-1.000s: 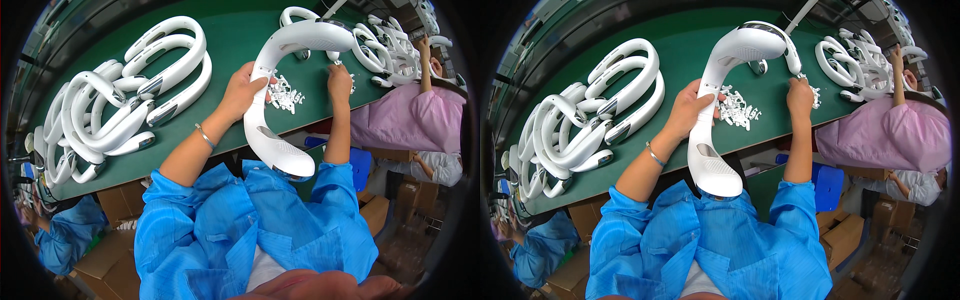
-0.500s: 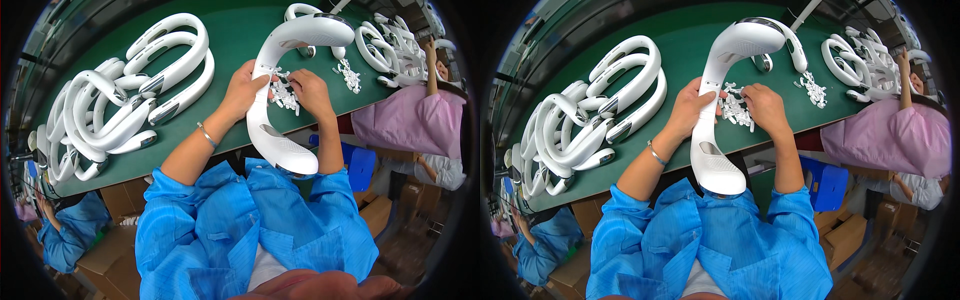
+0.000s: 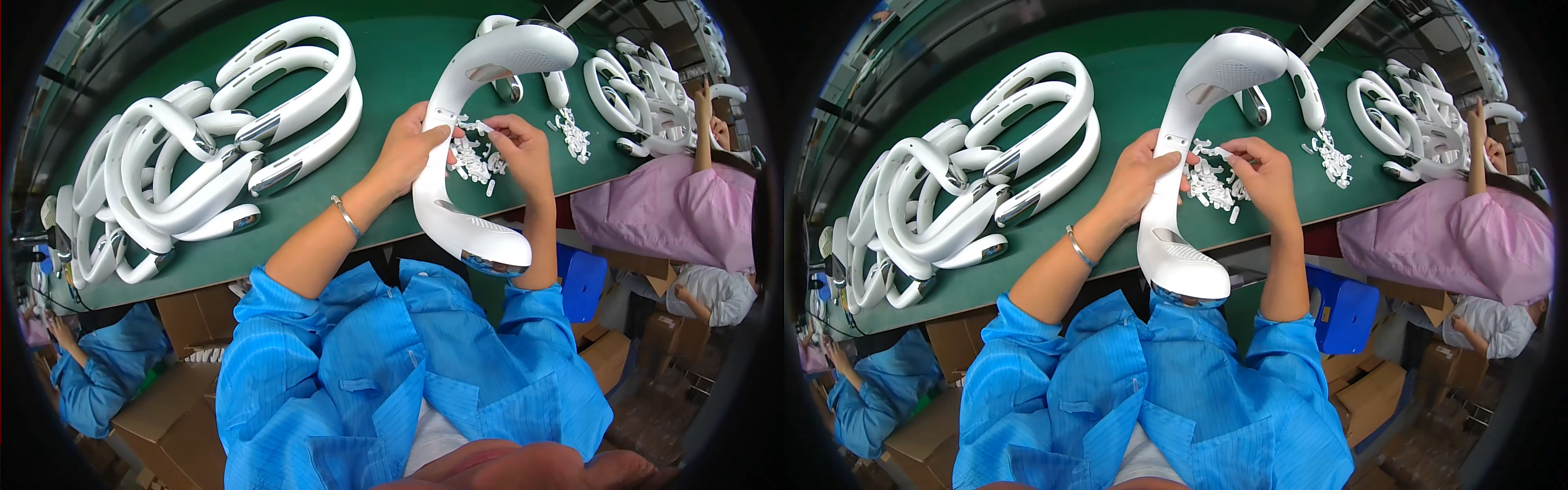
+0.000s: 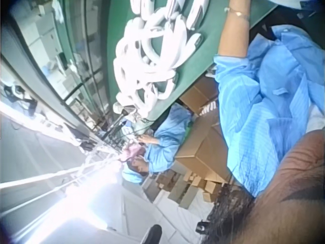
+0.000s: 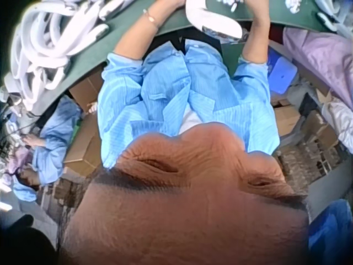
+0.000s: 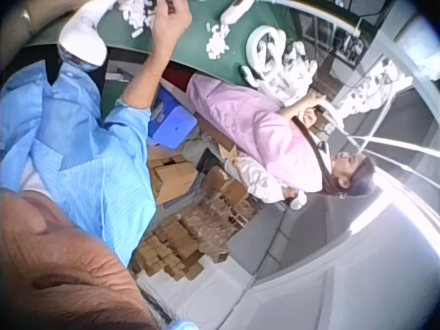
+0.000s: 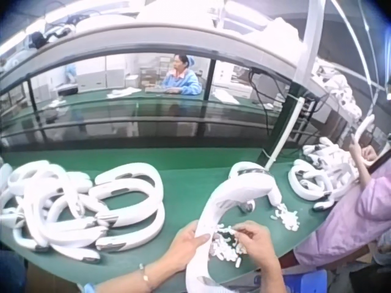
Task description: The recorder is assembling components of white wearable neck fans at a factory workstation, attaching small plastic clips and housing pieces.
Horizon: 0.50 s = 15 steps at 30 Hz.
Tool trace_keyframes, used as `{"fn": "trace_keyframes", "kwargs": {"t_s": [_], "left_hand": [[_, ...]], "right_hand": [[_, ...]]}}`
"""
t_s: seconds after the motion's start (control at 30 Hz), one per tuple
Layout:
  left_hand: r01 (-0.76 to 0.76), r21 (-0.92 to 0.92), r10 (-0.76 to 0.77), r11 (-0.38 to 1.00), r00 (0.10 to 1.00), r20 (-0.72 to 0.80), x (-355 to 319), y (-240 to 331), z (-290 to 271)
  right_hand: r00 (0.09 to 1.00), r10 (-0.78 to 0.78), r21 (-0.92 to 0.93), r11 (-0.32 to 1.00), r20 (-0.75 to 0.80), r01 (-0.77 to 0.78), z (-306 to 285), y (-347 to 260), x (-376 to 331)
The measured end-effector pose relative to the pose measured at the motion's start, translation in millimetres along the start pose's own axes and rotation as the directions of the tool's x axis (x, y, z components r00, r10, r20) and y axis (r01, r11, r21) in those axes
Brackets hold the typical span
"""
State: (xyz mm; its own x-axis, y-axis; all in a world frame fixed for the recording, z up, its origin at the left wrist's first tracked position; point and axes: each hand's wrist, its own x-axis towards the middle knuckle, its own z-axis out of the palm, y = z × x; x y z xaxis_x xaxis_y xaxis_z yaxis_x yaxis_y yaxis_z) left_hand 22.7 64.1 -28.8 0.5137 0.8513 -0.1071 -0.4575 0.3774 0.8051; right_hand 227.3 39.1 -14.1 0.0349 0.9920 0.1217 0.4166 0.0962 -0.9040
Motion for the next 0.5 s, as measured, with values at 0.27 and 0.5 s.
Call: {"fn": "trace_keyframes", "kwargs": {"t_s": [0.27, 0.5], "left_hand": [[0.001, -0.013, -0.001, 1.0, 1.0, -0.012, -1, -1, 1], [-0.013, -0.01, 0.012, 1.0, 0.999, -0.041, -2, 0, 2]], "right_hand": [[0.977, 0.152, 0.787, 0.579, 0.151, -0.211, 31, -18, 1], [0.983, 0.181, 0.834, 0.536, 0.041, -0.133, 45, -15, 1]]}}
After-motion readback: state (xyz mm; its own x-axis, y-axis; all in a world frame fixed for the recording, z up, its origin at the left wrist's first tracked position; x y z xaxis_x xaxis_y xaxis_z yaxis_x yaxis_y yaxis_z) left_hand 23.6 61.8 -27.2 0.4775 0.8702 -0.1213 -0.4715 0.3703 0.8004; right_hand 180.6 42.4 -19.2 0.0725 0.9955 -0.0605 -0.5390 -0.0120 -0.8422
